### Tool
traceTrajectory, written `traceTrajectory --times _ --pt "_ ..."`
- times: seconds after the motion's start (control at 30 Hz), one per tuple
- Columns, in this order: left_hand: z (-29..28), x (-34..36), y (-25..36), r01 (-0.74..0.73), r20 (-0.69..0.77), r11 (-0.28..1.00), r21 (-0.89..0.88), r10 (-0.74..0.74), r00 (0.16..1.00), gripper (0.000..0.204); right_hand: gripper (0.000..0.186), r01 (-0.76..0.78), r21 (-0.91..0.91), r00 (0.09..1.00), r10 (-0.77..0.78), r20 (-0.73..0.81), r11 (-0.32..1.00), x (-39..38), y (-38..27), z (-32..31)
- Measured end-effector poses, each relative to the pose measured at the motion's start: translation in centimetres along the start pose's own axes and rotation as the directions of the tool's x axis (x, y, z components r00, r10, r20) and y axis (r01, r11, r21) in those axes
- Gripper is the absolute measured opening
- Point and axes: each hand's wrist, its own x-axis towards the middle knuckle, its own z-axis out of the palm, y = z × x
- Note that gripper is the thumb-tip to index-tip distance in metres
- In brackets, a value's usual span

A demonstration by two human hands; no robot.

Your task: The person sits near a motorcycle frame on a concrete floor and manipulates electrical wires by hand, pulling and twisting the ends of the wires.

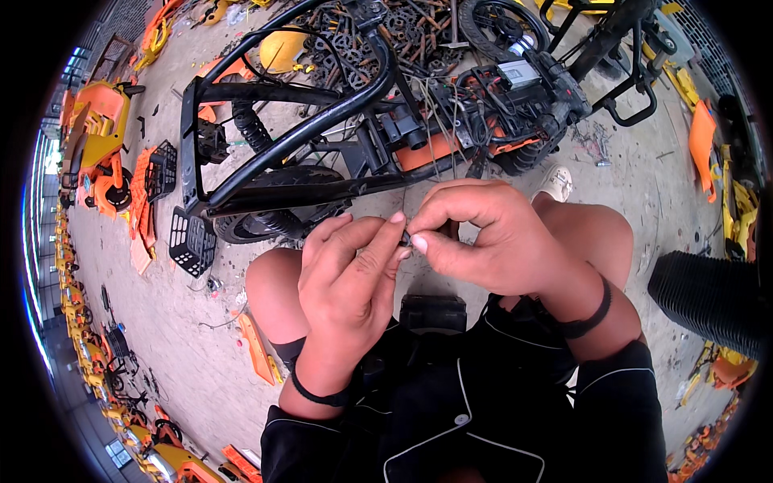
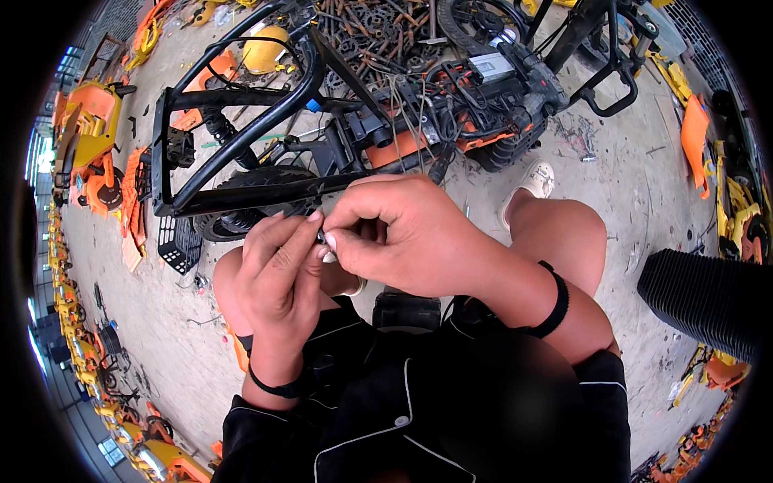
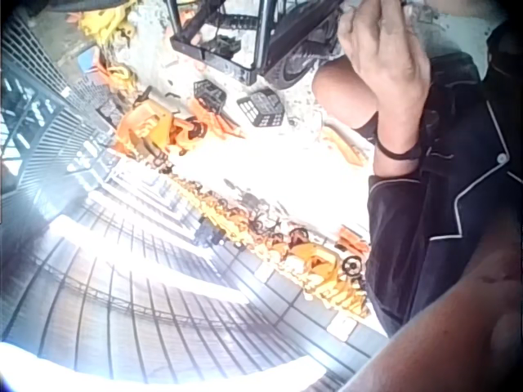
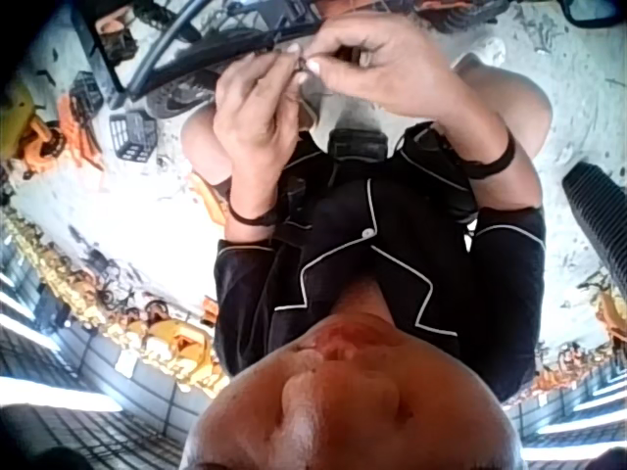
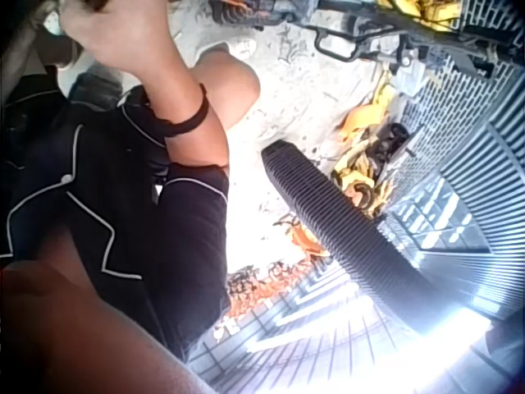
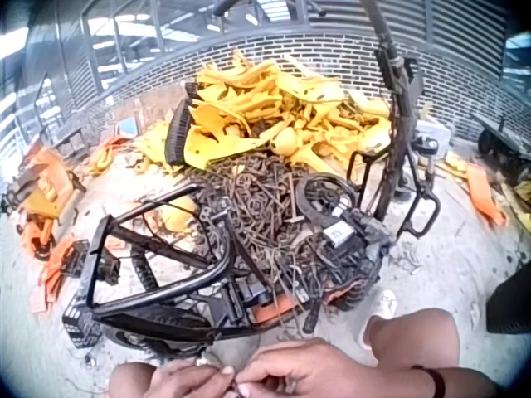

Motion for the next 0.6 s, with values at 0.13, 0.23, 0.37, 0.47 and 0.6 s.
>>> traceTrajectory --times 0.13,0.23,0.37,0.47,0.6 --pt "-0.16 0.08 0.39 -0.015 -0.032 1.000 0.008 0.015 0.999 0.031 0.004 -0.032 0.056 0.999 0.032 0.011 0.998 -0.22 -0.01 0.36" --pt "-0.19 0.04 0.40 -0.023 -0.041 1.000 -0.002 0.023 0.999 0.031 0.005 -0.041 0.119 0.999 0.038 0.032 0.992 -0.30 0.17 0.34" --pt "0.01 -0.22 0.41 -0.011 -0.076 0.998 -0.066 0.006 0.997 0.031 0.004 0.022 0.145 1.000 -0.023 0.010 0.989 -0.31 0.40 0.72" --pt "0.11 -0.53 0.40 -0.004 -0.082 0.997 -0.073 -0.002 0.997 0.031 0.005 0.000 0.196 0.999 -0.008 0.037 0.981 -0.45 0.36 0.72" --pt "0.33 -0.73 0.56 -0.002 -0.117 0.998 -0.066 -0.006 0.993 0.031 0.009 -0.022 0.298 0.998 0.002 0.068 0.954 -0.56 0.70 0.97"
